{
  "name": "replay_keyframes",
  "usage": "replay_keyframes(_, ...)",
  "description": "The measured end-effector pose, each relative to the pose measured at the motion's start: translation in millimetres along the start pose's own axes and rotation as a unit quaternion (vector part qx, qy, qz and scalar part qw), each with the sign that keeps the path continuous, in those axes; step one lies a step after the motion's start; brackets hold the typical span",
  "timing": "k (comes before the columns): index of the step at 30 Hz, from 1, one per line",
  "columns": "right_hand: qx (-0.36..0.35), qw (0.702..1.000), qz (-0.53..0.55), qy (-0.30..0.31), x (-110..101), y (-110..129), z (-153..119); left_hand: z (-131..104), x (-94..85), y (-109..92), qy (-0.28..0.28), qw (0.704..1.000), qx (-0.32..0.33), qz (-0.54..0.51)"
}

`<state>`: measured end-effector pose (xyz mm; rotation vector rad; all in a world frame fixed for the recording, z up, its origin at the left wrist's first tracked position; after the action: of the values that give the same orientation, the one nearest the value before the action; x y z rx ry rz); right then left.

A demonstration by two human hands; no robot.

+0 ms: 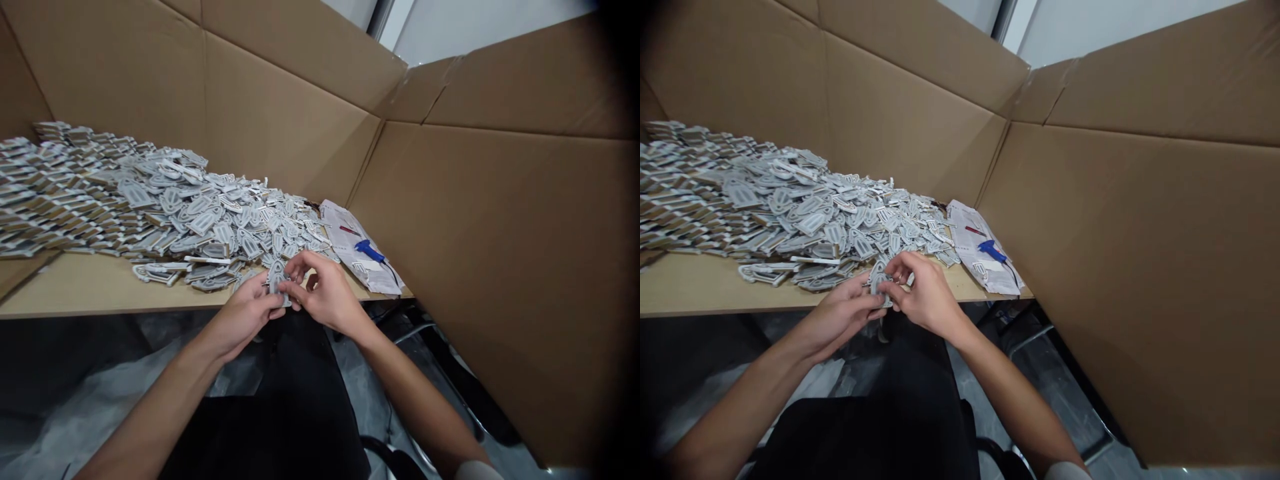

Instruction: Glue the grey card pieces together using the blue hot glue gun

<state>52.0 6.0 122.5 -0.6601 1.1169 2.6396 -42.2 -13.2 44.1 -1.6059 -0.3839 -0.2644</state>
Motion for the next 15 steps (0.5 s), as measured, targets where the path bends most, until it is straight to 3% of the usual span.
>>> replay_keyframes(7,0.015,0.999,-0.027,-0.021,2.0,-6.0,-3.5,0.8,2.0,-5.0,0.019,0.995,0.061,0.077)
replay_keyframes(10,0.020,1.000,-0.007,-0.014,1.3,-6.2,-6.8,1.1,0.8,-4.0,0.020,0.997,0.048,0.056)
replay_keyframes(15,0.004,1.000,-0.009,0.001,-8.1,-1.4,-12.7,6.4,-10.6,3.6,-0.026,0.999,0.003,-0.037)
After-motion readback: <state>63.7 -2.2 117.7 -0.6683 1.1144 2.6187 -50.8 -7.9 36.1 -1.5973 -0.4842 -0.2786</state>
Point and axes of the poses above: each hand's wrist, its own z-axis towards the middle knuckle, its own x-axis out of the palm, y = z × x, the point moved 10 cm from there along z, towards the middle knuckle, and after that the axes turned 14 degrees about -y, right-handed, at the moved point
